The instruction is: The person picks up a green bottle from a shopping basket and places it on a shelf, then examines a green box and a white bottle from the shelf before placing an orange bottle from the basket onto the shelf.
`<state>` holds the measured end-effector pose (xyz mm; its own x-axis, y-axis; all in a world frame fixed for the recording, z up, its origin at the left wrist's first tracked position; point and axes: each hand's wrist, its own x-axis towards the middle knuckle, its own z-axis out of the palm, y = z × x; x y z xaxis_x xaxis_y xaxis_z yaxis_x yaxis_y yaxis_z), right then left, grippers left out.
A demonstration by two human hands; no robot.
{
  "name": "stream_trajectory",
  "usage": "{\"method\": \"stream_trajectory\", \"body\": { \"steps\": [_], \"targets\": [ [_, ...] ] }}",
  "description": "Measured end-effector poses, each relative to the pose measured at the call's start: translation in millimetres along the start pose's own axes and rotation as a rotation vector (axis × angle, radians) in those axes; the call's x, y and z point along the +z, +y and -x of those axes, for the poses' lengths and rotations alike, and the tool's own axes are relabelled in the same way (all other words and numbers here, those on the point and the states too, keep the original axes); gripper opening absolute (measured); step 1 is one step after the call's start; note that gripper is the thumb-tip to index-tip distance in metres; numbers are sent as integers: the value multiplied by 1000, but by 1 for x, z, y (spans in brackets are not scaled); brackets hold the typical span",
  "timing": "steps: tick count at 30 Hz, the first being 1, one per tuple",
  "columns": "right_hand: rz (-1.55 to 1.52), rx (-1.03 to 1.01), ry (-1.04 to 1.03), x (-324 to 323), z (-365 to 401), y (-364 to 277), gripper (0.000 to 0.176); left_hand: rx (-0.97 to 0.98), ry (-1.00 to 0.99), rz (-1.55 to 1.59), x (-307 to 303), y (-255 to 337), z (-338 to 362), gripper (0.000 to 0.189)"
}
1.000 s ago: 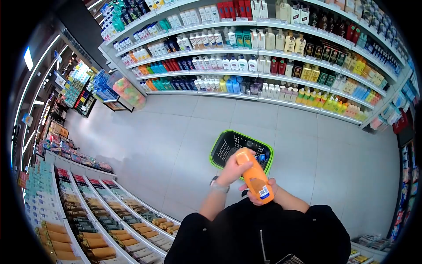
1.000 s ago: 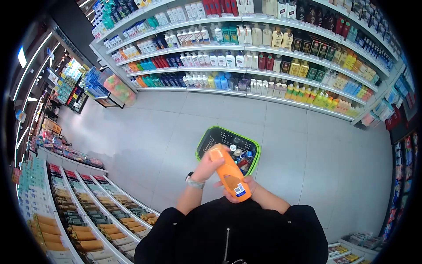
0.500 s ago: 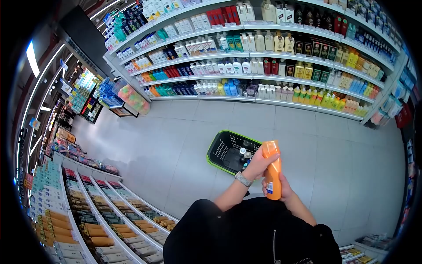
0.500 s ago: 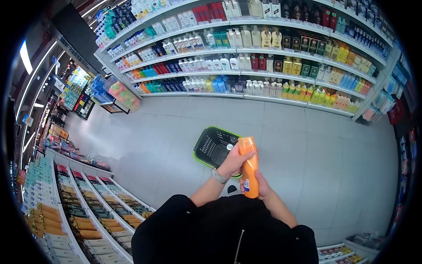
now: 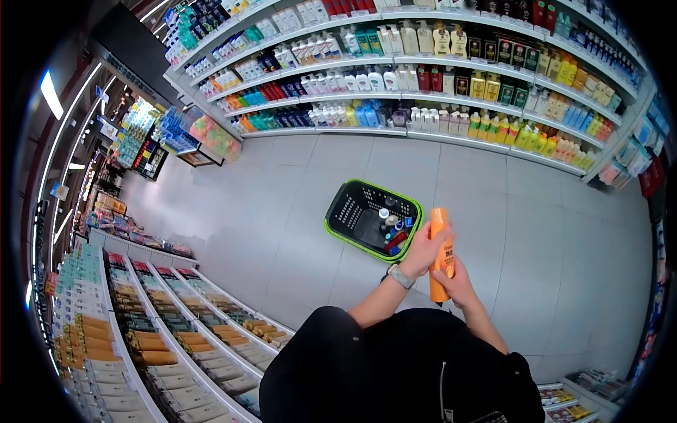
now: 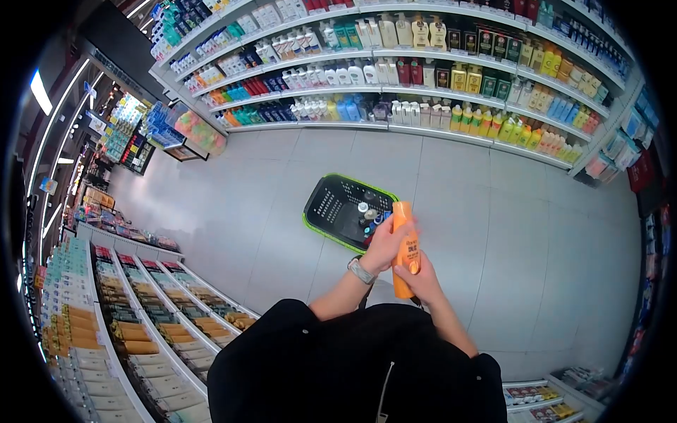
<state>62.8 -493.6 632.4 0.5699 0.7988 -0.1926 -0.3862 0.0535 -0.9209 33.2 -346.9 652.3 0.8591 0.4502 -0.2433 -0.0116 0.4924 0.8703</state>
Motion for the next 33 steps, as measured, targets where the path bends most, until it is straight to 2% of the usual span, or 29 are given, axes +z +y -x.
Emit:
{"method": "stream_trajectory", "body": {
  "steps": [1,4,8,12,14,18,23,28,31,33],
  "targets": [
    [-44,66,-85,-10,1,3,39,-33,-44,65,-3,2,-1,44],
    [-193,354,-332,-25,11,-5,40,40,-187,117,-1,27,1,48],
    [-191,259,-426,-35,20,17,33,127,-299,149,3,46,-7,62],
    [-53,149,-284,-43,20,21,32,108,-339,254,6,40,-17,65],
    [-69,120,-245,-44,21,17,39,64,-340,305,14,39,-21,65],
    [-14,20,-152,-49,24,14,46,-28,-518,338,17,18,-27,66],
    [6,-59,-114,-52,27,9,47,10,-675,229,27,13,-10,68],
    [-42,-4,-102,-49,30,11,48,-78,-637,321,26,5,0,71],
    [38,-160,-105,-44,29,10,48,-99,-610,336,24,4,0,76],
    [-5,-127,-114,-41,31,5,47,-91,-603,339,23,2,0,82]
  ]
}}
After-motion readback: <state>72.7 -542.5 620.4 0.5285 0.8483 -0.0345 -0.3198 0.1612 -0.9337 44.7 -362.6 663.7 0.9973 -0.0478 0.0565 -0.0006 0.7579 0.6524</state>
